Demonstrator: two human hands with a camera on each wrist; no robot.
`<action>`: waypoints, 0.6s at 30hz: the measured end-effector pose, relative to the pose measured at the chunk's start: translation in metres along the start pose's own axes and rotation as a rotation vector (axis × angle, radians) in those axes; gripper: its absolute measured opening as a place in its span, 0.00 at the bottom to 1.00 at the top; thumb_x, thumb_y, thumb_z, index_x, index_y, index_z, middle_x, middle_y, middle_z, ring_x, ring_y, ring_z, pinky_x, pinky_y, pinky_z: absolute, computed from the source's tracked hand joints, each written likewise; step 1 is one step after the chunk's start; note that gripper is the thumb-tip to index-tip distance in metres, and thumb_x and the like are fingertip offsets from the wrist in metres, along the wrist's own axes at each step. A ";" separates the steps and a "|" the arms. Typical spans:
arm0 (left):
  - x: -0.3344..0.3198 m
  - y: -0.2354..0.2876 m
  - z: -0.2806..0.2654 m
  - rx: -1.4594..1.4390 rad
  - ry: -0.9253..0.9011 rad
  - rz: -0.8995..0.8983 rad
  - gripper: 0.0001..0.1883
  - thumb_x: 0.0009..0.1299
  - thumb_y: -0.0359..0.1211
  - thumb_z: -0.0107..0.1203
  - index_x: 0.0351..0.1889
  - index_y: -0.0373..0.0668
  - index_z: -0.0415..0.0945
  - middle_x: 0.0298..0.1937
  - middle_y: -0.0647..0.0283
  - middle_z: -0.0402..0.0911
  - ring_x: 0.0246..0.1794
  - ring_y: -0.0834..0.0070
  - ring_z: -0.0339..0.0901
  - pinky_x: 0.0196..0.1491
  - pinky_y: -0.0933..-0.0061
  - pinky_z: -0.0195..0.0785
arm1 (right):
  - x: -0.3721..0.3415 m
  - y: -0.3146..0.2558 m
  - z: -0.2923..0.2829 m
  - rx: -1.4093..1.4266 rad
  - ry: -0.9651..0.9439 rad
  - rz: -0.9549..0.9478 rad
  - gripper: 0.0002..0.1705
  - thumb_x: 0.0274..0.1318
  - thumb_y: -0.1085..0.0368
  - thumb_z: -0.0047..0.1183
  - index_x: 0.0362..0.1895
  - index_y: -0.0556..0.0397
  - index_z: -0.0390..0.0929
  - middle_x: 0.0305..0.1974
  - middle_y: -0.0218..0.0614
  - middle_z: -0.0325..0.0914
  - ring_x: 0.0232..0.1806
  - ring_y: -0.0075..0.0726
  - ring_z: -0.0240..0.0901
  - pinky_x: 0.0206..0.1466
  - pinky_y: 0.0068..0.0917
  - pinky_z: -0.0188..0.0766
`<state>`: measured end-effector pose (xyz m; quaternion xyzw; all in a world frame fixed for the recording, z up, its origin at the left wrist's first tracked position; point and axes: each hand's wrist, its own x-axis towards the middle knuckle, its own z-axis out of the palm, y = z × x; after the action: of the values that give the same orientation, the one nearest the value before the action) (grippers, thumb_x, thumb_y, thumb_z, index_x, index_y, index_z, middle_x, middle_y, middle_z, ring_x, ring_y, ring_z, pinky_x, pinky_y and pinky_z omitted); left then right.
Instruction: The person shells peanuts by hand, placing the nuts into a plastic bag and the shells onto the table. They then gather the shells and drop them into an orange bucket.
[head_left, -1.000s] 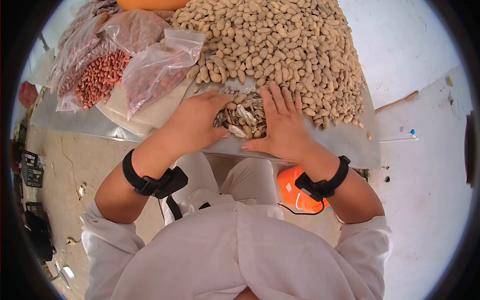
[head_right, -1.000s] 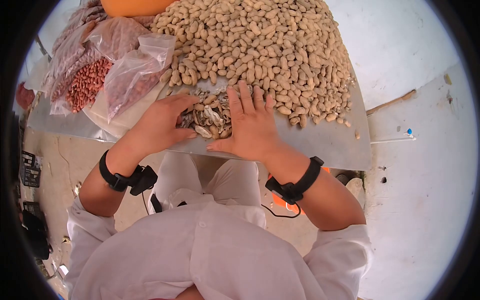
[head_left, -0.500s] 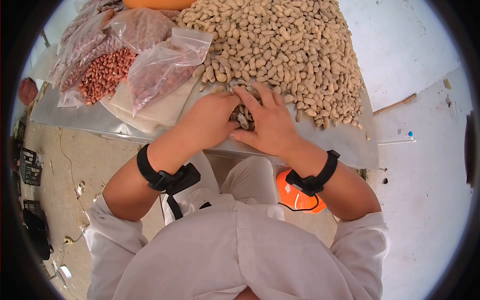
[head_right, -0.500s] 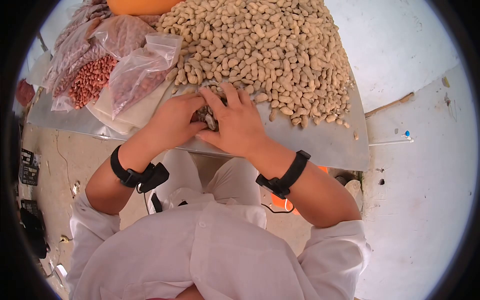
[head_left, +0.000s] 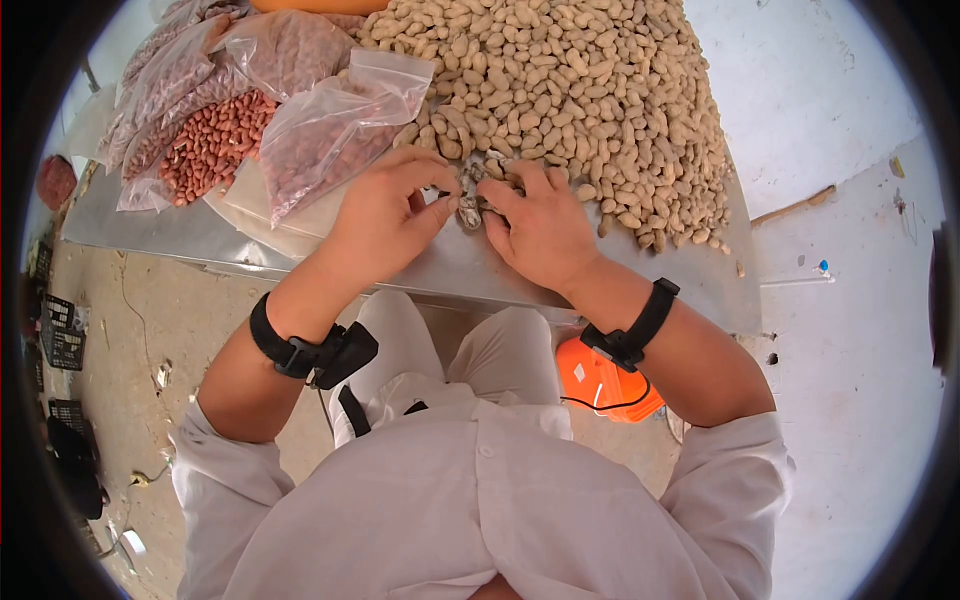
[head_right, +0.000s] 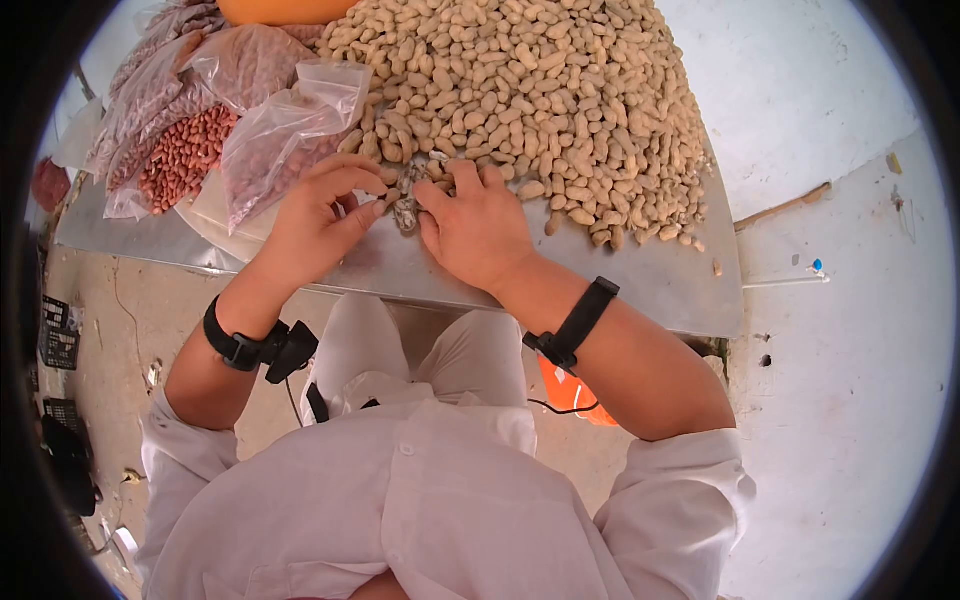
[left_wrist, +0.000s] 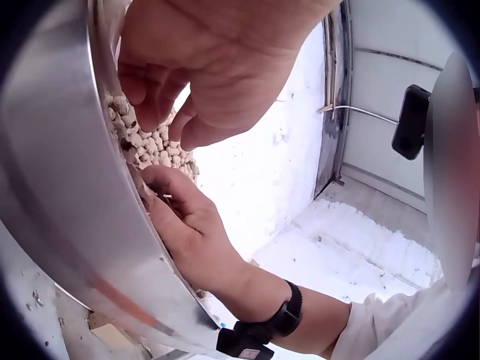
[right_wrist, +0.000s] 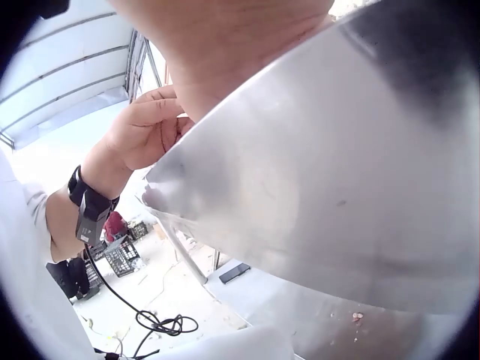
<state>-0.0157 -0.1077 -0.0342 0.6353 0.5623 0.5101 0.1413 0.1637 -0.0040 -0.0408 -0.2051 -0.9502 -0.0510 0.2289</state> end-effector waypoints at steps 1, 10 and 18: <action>-0.002 -0.001 -0.001 0.011 -0.002 -0.009 0.10 0.56 0.23 0.58 0.37 0.37 0.77 0.44 0.61 0.75 0.24 0.79 0.70 0.29 0.80 0.66 | 0.001 0.001 0.001 -0.009 0.014 -0.004 0.16 0.45 0.59 0.54 0.43 0.39 0.76 0.42 0.42 0.68 0.44 0.51 0.65 0.44 0.38 0.69; -0.012 -0.004 0.015 0.063 0.026 0.035 0.11 0.54 0.25 0.59 0.37 0.39 0.77 0.44 0.59 0.76 0.24 0.70 0.74 0.29 0.73 0.68 | 0.009 0.013 0.001 0.113 -0.020 0.038 0.13 0.44 0.64 0.53 0.39 0.41 0.75 0.37 0.39 0.67 0.38 0.46 0.71 0.42 0.38 0.71; -0.016 -0.004 0.019 0.167 -0.014 0.087 0.11 0.54 0.23 0.58 0.37 0.37 0.76 0.45 0.58 0.75 0.31 0.70 0.76 0.33 0.75 0.71 | 0.014 0.026 -0.014 0.296 0.060 0.113 0.12 0.43 0.66 0.56 0.37 0.44 0.76 0.34 0.37 0.72 0.36 0.44 0.74 0.39 0.35 0.73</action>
<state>-0.0003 -0.1129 -0.0535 0.6723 0.5736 0.4628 0.0696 0.1689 0.0217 -0.0222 -0.2206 -0.9271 0.0964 0.2872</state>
